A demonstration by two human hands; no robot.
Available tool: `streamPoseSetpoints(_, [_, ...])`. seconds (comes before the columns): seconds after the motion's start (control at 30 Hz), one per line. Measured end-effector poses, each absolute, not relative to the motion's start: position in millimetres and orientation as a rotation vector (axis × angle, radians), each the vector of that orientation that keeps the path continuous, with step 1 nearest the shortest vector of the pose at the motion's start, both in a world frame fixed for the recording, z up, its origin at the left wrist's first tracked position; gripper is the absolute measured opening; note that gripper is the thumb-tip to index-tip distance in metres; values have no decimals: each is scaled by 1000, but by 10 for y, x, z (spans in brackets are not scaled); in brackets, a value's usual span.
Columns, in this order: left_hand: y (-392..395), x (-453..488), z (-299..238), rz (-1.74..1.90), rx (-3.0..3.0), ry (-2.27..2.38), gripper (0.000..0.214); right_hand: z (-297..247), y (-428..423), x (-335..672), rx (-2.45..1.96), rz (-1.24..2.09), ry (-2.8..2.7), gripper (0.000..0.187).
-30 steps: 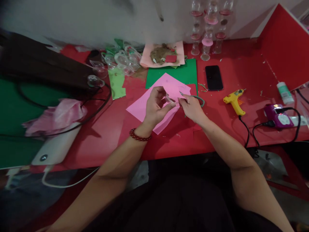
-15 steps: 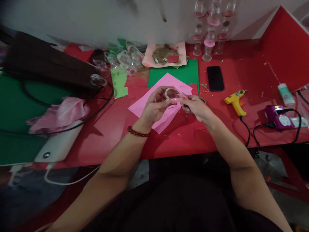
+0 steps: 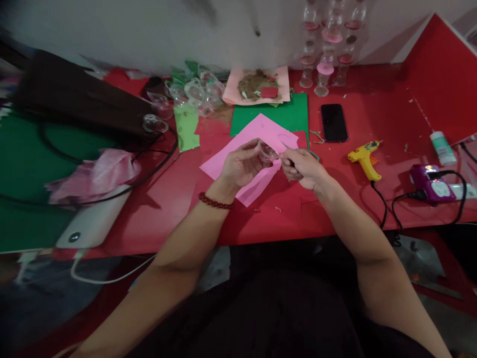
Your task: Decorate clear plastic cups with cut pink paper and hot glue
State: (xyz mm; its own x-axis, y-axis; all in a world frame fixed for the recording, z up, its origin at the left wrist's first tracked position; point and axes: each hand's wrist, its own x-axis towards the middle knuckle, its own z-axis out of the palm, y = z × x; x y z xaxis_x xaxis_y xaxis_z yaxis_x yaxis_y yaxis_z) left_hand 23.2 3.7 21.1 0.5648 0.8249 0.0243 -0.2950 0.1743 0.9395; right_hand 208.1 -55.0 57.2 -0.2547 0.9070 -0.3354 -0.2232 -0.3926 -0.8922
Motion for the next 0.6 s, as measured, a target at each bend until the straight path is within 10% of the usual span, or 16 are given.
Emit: streamPoseSetpoints(0.6, [193, 154, 163, 957, 1091, 730, 34, 372, -577, 2077, -1544, 712, -1683, 11])
